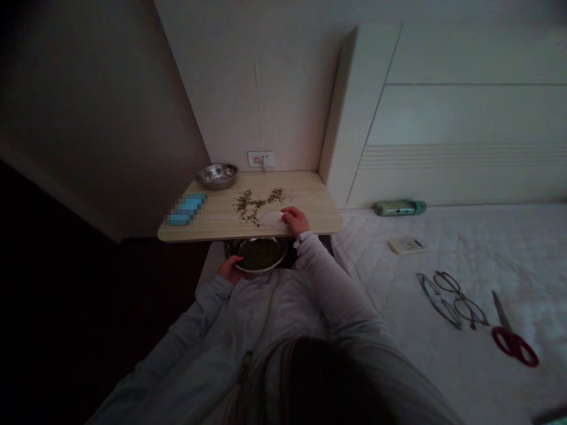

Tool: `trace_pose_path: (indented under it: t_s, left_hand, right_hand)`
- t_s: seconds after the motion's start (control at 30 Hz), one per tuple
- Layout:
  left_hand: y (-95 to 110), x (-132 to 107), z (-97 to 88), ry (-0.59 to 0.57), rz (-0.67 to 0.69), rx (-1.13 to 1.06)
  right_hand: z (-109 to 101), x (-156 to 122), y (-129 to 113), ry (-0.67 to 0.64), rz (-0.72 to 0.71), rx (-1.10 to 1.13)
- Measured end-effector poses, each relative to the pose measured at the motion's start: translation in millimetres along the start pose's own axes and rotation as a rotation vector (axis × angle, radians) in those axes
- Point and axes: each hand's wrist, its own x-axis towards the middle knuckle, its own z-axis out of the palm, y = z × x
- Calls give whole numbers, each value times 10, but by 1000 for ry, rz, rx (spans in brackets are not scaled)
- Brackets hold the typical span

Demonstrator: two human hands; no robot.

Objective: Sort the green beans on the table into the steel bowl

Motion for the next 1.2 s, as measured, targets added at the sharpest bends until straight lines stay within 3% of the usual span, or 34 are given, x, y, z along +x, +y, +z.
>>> trace_pose_path:
  t_s: [0.23, 0.33, 0.6, 0.87, 1.2]
  left_hand:
    - [-5, -27, 30, -33, -11, 1]
    - [-4, -21, 33, -45, -26, -13]
    - [0, -27, 29, -33, -6, 27]
    - [-10, -15, 20, -24, -6, 3]
    - [-4, 5, 5, -17, -8, 10]
  right_hand:
    - [57, -45, 2, -265, -24, -117]
    - [83, -42, 21, -309, -32, -208]
    - [47, -7, -10, -160, -81, -371]
    - [-233, 158, 82, -22, -56, -440]
    - [-374, 327, 164, 207, 28, -125]
